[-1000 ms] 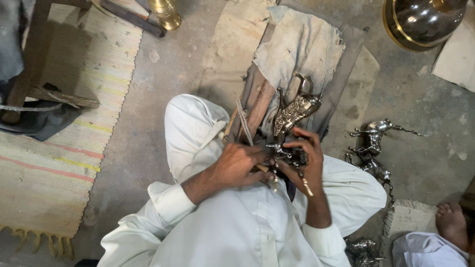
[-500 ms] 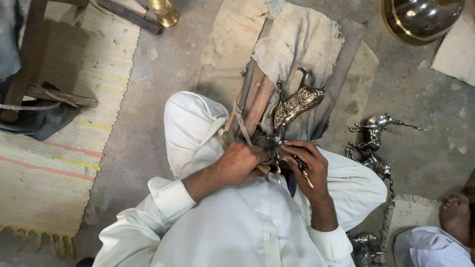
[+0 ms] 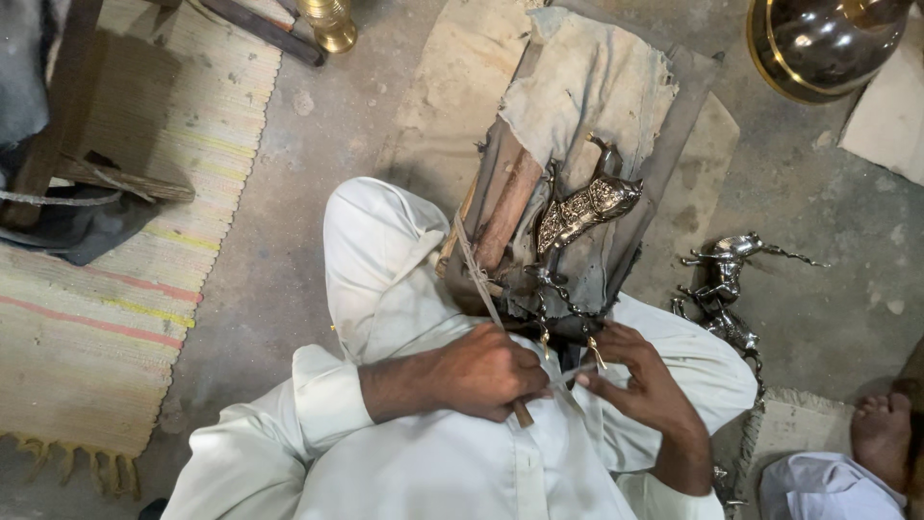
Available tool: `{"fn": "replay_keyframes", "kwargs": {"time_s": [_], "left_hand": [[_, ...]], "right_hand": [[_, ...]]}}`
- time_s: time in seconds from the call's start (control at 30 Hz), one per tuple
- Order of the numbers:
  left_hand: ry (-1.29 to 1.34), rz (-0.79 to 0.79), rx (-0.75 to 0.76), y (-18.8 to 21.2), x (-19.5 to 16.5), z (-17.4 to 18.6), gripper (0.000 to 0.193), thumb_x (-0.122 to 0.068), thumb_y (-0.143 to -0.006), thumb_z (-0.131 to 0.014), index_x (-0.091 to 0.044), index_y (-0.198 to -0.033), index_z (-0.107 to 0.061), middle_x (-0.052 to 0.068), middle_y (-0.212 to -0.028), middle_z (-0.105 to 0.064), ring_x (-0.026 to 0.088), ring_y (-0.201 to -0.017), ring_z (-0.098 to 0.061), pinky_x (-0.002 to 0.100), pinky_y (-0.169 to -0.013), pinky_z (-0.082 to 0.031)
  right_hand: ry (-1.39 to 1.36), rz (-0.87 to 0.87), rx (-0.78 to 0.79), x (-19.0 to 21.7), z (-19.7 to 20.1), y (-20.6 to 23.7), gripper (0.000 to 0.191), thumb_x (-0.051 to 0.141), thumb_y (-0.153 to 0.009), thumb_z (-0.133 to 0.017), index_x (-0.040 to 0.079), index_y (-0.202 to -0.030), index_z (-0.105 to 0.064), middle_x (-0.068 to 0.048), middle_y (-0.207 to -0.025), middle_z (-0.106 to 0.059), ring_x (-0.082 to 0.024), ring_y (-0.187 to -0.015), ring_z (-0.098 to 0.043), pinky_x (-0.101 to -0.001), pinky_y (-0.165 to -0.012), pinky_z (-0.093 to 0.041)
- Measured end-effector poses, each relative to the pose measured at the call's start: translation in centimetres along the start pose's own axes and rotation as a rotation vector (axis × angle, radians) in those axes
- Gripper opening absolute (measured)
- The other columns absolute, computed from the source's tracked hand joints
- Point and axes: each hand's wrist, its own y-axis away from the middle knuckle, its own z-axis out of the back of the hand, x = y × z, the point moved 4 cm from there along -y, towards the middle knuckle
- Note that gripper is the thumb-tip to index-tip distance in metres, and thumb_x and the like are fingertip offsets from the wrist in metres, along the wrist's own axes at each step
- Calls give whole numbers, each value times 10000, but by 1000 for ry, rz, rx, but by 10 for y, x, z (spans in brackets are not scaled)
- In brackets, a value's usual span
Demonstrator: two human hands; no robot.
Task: The person sits on the floor with a silver metal horse figurine clamped to a cloth-covered board on their lap. They hold a chisel against the figurine's surface and strike it with a wooden mallet to chase and detail the decoration, repositioning the piece and the chisel repeatedly, and at times work on the piece with a small file by hand.
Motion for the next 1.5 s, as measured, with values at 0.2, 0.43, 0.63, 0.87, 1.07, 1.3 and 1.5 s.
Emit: {"fn": "replay_keyframes", "kwargs": {"time_s": [0.2, 0.43, 0.63, 0.87, 1.07, 1.3, 1.5], "left_hand": [[-44, 43, 83, -19, -20, 12, 277, -163, -682, -800, -47, -921, -724, 105, -807, -706, 311, -731, -717, 467, -611, -549], [-74, 222, 301, -38, -31, 29, 279, -164, -691, -798, -2, -903, -713, 154, -764, -734, 353, -742, -730, 497, -647, -557], [-48, 227, 368, -56, -41, 45, 170, -80, -649, -781, 23, -770, -720, 208, -706, -714, 375, -723, -740, 488, -641, -583], [-27, 226, 284, -94, -26, 53, 231, -232, -635, -850, -38, -717, -753, 189, -699, -718, 387, -709, -730, 487, -669, -589], [-99, 265, -187, -150, 58, 84, 145, -134, -706, -769, -125, -848, -796, 124, -807, -765, 321, -773, -751, 452, -715, -590], [-163, 338, -348, -139, 145, 98, 416, -397, -777, -883, -71, -1002, -755, 122, -913, -767, 312, -851, -738, 462, -771, -556], [-103, 423, -317, -95, 169, 103, 354, -363, -828, -838, -72, -1012, -758, 143, -918, -751, 357, -913, -721, 481, -800, -537]], "right_hand": [[-128, 167, 146, 32, 31, -4, 268, 154, -683, -895, -7, -852, -764, -121, -895, -742, -311, -988, -667, -468, -1047, -427], [-238, 238, 259, 45, 37, -26, 242, 170, -676, -885, -3, -798, -768, -121, -802, -757, -315, -899, -689, -455, -920, -495], [-192, 213, 267, 49, 39, -21, 194, 162, -750, -867, 4, -846, -806, -134, -833, -791, -344, -933, -730, -478, -1025, -506], [-326, 245, 183, 35, 59, -10, 200, 154, -813, -819, -2, -930, -777, -111, -866, -776, -270, -877, -711, -402, -798, -545], [-537, 73, -483, -13, 78, -52, 227, 202, -1056, -702, -12, -984, -683, -29, -893, -654, -123, -809, -559, -289, -788, -471], [-391, -110, -659, -15, 69, -132, 347, 344, -1079, -562, 42, -1133, -724, -34, -928, -698, -142, -862, -631, -310, -817, -520], [-255, 163, -710, 10, 55, -132, 475, 431, -1153, -455, 20, -1243, -675, -33, -1189, -682, -139, -1156, -610, -329, -1020, -468]]}}
